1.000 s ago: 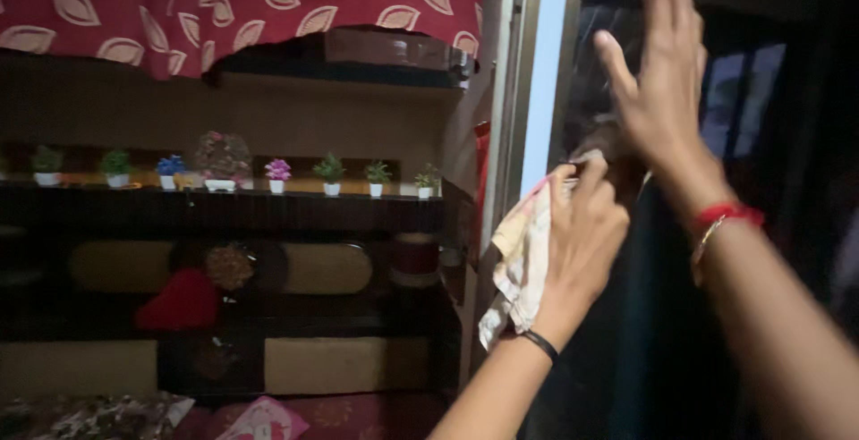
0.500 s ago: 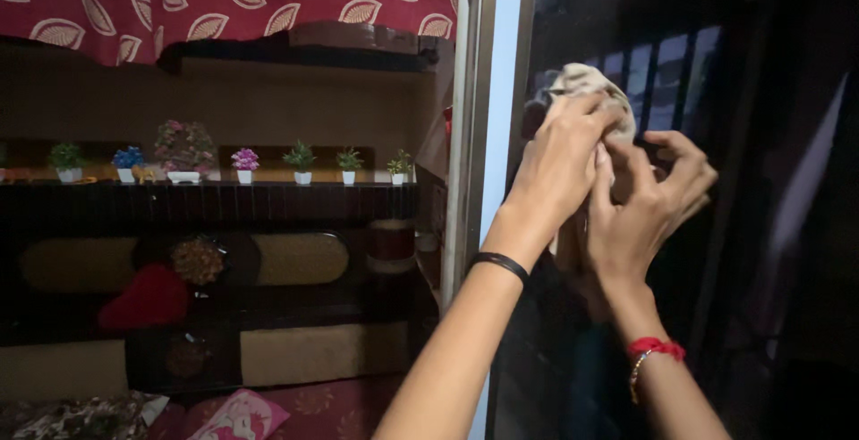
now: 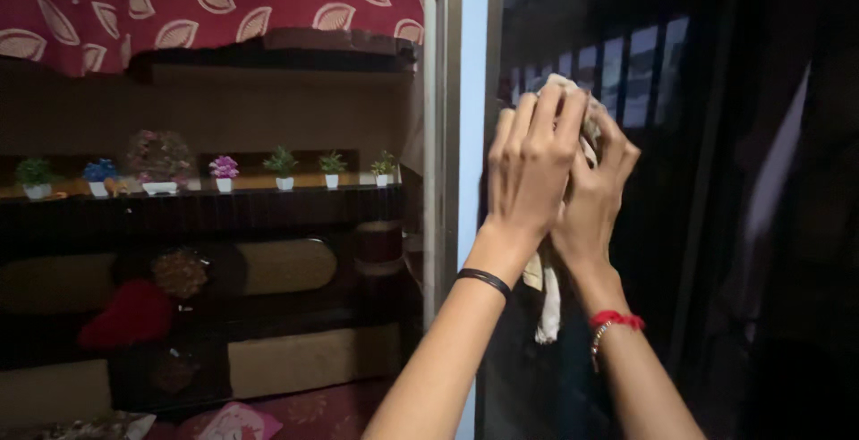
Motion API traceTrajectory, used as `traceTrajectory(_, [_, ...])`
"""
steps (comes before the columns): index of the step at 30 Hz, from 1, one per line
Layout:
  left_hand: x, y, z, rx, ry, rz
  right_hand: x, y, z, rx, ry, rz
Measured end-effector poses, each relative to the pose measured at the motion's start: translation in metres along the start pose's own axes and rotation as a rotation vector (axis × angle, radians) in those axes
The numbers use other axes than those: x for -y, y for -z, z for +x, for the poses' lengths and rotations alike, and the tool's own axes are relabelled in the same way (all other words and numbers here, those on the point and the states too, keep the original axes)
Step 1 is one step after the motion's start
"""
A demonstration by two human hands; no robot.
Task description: The person wipes a glass pane of a door using a cloth, moving the cloth across the surface in circular and vertical motions.
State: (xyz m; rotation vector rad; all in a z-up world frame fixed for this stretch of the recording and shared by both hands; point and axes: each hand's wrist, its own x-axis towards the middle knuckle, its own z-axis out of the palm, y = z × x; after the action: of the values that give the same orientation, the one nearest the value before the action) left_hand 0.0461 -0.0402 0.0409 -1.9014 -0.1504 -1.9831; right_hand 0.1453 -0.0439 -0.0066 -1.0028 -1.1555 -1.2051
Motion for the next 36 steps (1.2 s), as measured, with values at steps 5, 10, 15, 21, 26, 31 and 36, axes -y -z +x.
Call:
traceTrajectory(5, [0.014, -0.012, -0.014, -0.066, -0.100, 0.250, 0.000, -0.017, 0.002, 0.040, 0.049, 0.068])
traceTrajectory(10, [0.019, -0.018, -0.030, 0.009, -0.065, 0.386, 0.003, -0.019, 0.001, 0.054, 0.025, 0.084])
traceTrajectory(15, [0.019, -0.012, -0.035, 0.147, -0.099, 0.609, -0.016, -0.016, -0.026, -0.047, -0.099, 0.035])
traceTrajectory(21, [0.020, -0.008, -0.037, 0.191, -0.117, 0.674, -0.019, -0.019, -0.031, -0.162, -0.280, 0.231])
traceTrajectory(26, [0.018, -0.020, -0.039, 0.176, -0.056, 0.462, -0.002, -0.012, -0.023, -0.092, 0.030, 0.192])
traceTrajectory(31, [0.023, -0.023, -0.041, 0.225, -0.102, 0.644, -0.038, -0.017, -0.064, -0.059, -0.385, 0.150])
traceTrajectory(36, [0.026, -0.020, -0.047, 0.256, -0.132, 0.681, -0.085, -0.037, -0.125, -0.338, -0.584, 0.146])
